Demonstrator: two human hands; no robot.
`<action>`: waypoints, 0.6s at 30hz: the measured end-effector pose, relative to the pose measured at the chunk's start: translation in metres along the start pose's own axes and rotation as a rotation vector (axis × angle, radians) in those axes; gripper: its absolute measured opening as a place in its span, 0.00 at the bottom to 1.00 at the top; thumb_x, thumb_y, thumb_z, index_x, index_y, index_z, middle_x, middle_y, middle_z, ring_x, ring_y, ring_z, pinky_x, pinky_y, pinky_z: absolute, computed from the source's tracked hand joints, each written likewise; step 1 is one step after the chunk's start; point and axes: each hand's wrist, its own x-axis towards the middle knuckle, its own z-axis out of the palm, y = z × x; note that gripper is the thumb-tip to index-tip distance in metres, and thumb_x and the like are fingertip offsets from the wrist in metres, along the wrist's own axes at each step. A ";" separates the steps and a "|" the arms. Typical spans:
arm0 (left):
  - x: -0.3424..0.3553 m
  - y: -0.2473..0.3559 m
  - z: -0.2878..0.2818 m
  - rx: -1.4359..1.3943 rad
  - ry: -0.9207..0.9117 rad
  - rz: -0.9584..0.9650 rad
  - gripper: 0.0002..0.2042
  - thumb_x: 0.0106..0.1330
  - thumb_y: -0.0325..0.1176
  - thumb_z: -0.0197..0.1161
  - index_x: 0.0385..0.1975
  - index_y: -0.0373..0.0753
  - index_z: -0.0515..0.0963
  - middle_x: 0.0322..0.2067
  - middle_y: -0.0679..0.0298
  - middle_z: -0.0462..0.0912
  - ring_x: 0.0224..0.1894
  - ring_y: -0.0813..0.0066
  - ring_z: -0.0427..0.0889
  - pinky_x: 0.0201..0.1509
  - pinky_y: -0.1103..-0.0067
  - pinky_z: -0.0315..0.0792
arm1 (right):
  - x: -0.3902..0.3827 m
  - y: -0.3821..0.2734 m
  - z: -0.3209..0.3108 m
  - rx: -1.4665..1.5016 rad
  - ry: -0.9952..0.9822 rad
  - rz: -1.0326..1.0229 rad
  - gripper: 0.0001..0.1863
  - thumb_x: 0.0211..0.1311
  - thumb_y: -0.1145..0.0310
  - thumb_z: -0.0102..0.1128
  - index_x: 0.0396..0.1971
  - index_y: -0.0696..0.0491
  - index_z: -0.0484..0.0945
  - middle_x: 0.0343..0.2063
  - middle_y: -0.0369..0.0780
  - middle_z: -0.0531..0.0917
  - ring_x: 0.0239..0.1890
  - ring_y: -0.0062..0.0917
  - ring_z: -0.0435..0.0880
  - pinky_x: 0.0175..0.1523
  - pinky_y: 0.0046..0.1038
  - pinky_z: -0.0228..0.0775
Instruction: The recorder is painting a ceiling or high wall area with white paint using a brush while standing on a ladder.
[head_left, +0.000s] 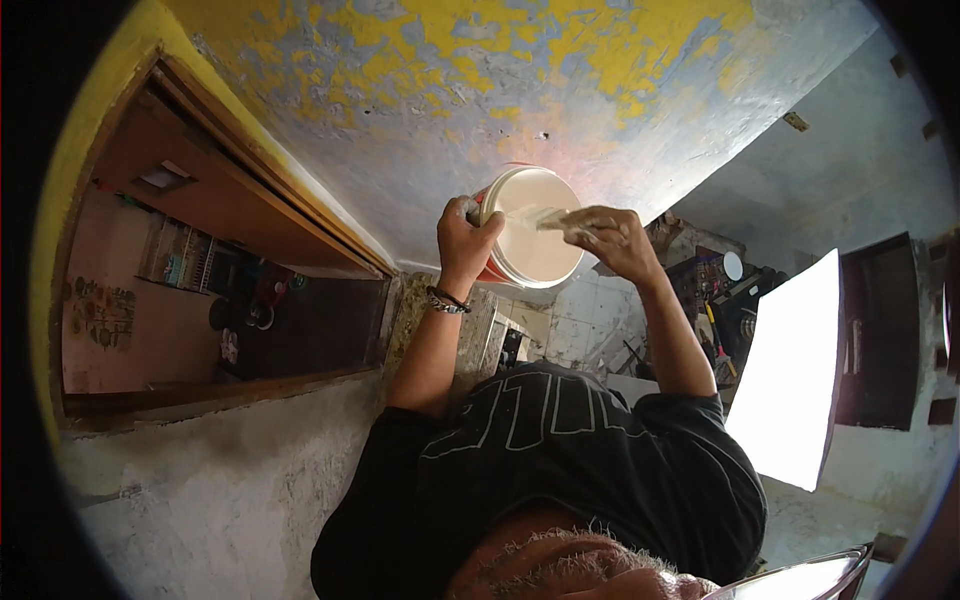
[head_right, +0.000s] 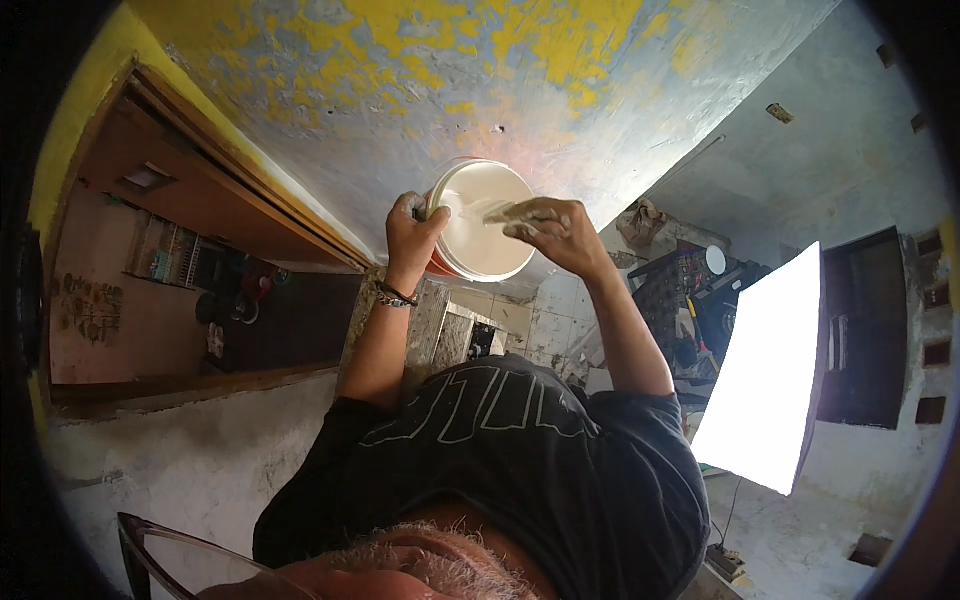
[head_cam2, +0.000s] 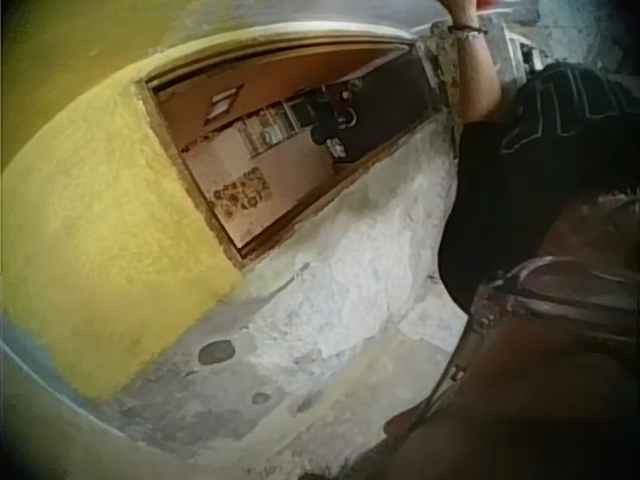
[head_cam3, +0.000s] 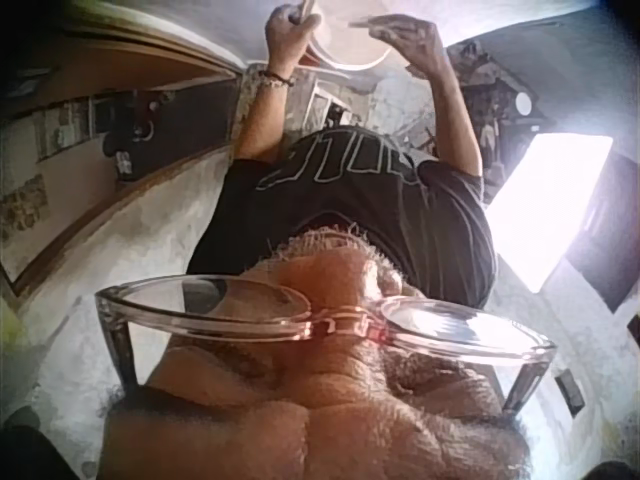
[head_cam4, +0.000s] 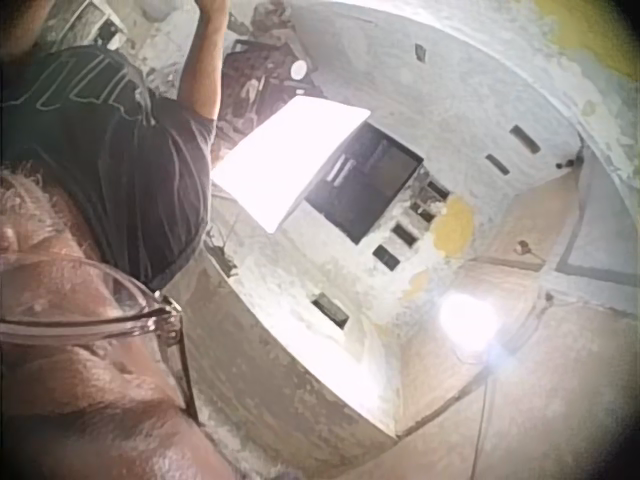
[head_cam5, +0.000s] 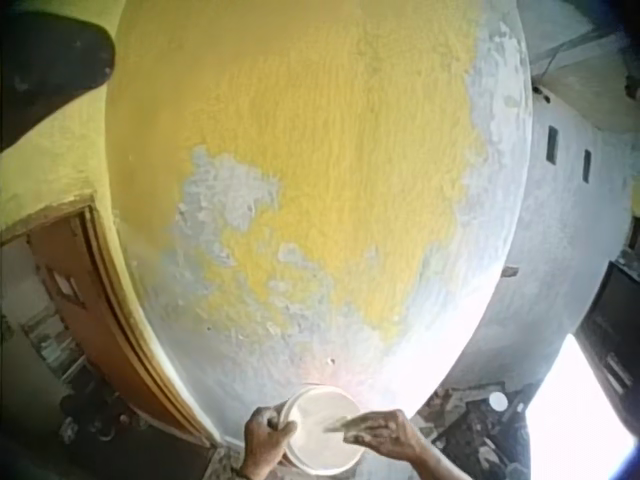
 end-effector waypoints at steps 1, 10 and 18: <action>0.001 0.004 0.001 -0.003 -0.006 0.008 0.13 0.45 0.33 0.64 0.23 0.30 0.72 0.23 0.55 0.74 0.23 0.66 0.72 0.29 0.73 0.68 | -0.008 -0.006 -0.007 -0.036 -0.025 -0.033 0.13 0.52 0.66 0.64 0.34 0.59 0.81 0.30 0.42 0.83 0.30 0.18 0.81 0.35 0.21 0.73; 0.006 0.023 0.008 -0.322 0.015 -0.110 0.13 0.47 0.30 0.63 0.14 0.36 0.63 0.15 0.71 0.65 0.19 0.84 0.61 0.22 0.81 0.60 | -0.045 -0.026 -0.029 -0.552 -0.119 -0.511 0.09 0.43 0.78 0.61 0.28 0.55 0.78 0.37 0.38 0.81 0.39 0.30 0.80 0.42 0.30 0.76; 0.023 0.058 0.030 -0.629 -0.051 -0.170 0.13 0.49 0.28 0.63 0.15 0.38 0.63 0.16 0.73 0.64 0.19 0.86 0.60 0.23 0.84 0.59 | -0.029 -0.066 -0.083 -0.957 -0.010 -0.758 0.10 0.44 0.76 0.63 0.30 0.56 0.79 0.38 0.38 0.81 0.43 0.32 0.80 0.44 0.28 0.77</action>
